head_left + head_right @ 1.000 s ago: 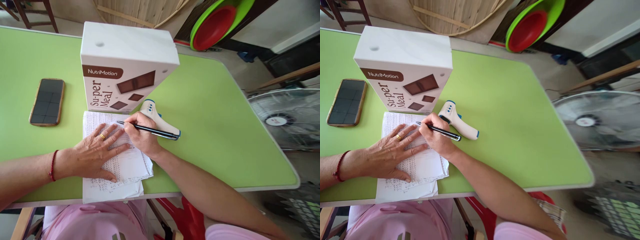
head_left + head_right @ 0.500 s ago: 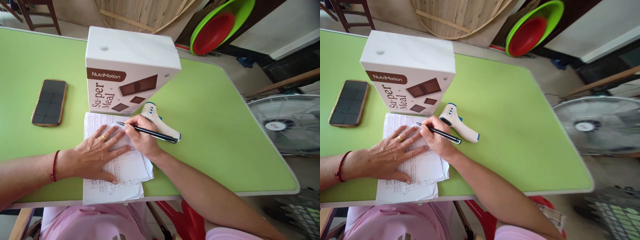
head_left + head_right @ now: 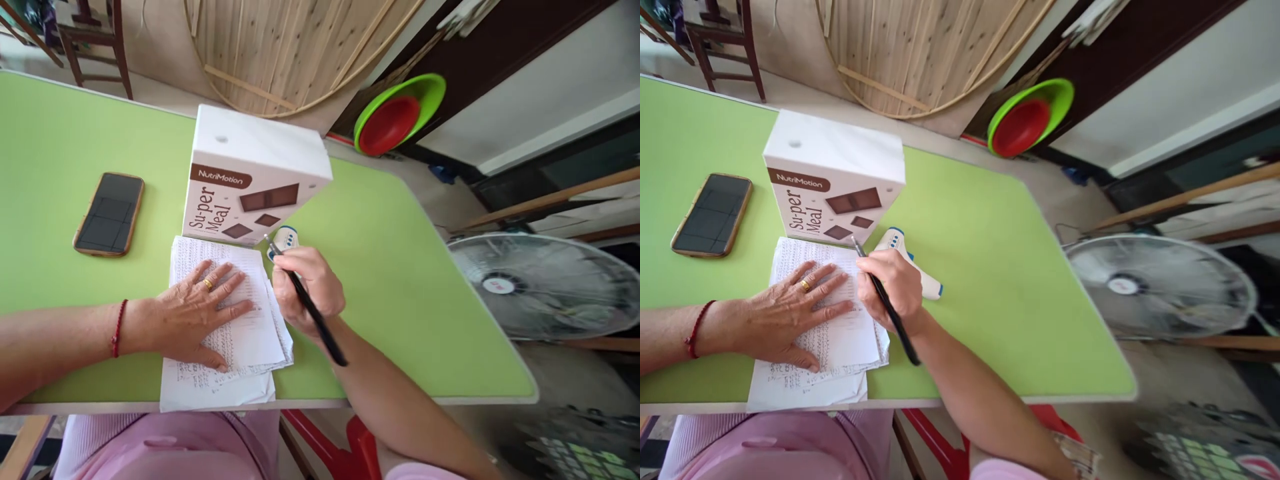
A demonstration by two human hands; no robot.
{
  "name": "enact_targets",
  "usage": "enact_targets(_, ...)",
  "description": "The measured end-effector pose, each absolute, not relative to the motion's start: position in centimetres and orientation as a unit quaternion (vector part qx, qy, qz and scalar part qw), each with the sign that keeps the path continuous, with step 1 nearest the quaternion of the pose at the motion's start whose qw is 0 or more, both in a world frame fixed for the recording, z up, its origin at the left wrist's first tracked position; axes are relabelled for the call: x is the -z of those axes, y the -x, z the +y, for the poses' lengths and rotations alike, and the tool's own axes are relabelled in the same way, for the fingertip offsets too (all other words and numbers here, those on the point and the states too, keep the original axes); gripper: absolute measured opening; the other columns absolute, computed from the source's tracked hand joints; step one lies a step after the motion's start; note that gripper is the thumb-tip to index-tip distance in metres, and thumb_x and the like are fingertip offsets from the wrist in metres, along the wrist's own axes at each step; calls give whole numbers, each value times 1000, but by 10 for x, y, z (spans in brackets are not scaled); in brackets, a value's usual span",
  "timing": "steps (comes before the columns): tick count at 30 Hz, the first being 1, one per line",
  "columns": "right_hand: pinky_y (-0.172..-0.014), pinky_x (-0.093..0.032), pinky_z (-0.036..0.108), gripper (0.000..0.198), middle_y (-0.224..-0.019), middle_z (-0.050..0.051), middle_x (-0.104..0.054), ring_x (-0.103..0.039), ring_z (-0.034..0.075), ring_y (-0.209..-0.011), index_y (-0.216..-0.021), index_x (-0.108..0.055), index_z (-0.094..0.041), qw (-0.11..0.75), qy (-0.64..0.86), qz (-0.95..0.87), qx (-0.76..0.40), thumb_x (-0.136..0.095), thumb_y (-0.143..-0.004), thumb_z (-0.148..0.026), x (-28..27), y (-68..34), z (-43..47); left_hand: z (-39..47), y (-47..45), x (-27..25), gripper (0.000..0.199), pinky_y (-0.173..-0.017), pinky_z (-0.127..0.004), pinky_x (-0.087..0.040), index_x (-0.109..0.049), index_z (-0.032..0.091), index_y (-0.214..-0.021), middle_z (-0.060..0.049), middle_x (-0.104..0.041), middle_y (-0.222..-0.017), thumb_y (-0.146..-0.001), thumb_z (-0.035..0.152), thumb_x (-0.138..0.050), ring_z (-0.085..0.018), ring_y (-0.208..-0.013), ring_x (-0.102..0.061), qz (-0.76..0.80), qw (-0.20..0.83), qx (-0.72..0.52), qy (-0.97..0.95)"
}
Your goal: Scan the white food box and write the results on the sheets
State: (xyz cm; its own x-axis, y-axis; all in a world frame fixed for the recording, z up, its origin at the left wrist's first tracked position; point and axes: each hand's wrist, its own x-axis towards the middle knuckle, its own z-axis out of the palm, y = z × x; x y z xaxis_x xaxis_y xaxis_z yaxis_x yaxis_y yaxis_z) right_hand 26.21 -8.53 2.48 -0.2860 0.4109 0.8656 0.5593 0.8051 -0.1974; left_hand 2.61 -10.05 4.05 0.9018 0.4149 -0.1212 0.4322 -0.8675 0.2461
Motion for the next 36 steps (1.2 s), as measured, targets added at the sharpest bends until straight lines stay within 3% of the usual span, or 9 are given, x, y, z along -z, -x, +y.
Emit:
enact_targets(4, -76, -58, 36, 35, -102, 8, -71, -71, 21, -87, -132, -64, -26, 475, 260, -824, 168, -62, -100, -13, -23, -265, -71, -100, -28, -44, 95, -127, -78, -22, -46, 13, -166, -31, -20, -174, -94, 67, -76, -56, -162, -15, 225, 139, 42, -964)
enact_targets(9, -77, -53, 35, 17, -95, 8, -72, -66, 20, -84, -116, -67, -20, 340, 223, -884, 229, -54, -106, -16, -28, -269, -55, -96, -29, -58, 89, -128, -77, -13, -37, 13, -170, -29, -14, -176, -99, 54, -72, -50, -165, -8, 206, 150, 112, -960)
enact_targets(15, -79, -49, 38, 32, -99, 12, -73, -65, 24, -91, -115, -74, -18, 145, 286, -936, 147, -42, -108, -17, -13, -281, -56, -85, -33, -67, 91, -129, -75, -10, -32, 19, -172, -25, -15, -178, -98, 55, -69, -46, -167, -7, 217, 141, 148, -955)
enact_targets(17, -80, -50, 39, 33, -99, 13, -74, -66, 26, -92, -118, -73, -17, 156, 330, -923, 118, -42, -107, -17, 0, -284, -61, -78, -35, -72, 91, -129, -73, -14, -37, 17, -169, -25, -20, -177, -95, 59, -70, -47, -165, -15, 229, 148, 132, -953)
enact_targets(19, -80, -53, 39, 35, -101, 14, -74, -68, 27, -92, -118, -73, -17, 202, 380, -897, 100, -40, -107, -19, 11, -285, -67, -73, -34, -82, 68, -129, -60, -29, -56, 16, -155, -22, -39, -171, -100, 56, -61, -41, -158, -37, 234, 173, 109, -951)
enact_targets(22, -82, -55, 38, 33, -104, 14, -76, -70, 27, -95, -117, -71, -18, 276, 447, -847, 85, -40, -107, -24, 21, -282, -72, -68, -23, -96, 41, -102, -42, -54, -74, 10, -117, -18, -76, -122, -107, 40, -47, -33, -114, -73, 367, 139, 79, -916)
enact_targets(24, -82, -56, 39, 28, -103, 14, -77, -72, 28, -96, -115, -70, -19, 295, 478, -823, 79, -45, -104, -25, 22, -278, -73, -69, -12, -100, 42, -92, -46, -56, -73, 8, -113, -20, -76, -113, -109, 40, -46, -38, -108, -74, 491, 48, 55, -868)
enact_targets(27, -81, -56, 39, 22, -105, 14, -79, -73, 30, -98, -112, -69, -19, 298, 512, -803, 63, -56, -98, -28, 19, -274, -73, -70, 3, -93, 49, -90, -51, -58, -63, 6, -135, -24, -68, -132, -110, 47, -53, -43, -119, -69, 581, -4, 42, -813)
enact_targets(36, -79, -56, 36, 19, -103, 10, -79, -74, 26, -91, -107, -69, -21, 291, 537, -792, -6, -69, -91, -31, 9, -276, -80, -67, 1, -71, 59, -106, -52, -54, -54, 7, -147, -25, -60, -137, -105, 48, -63, -43, -131, -59, 545, 21, 57, -836)
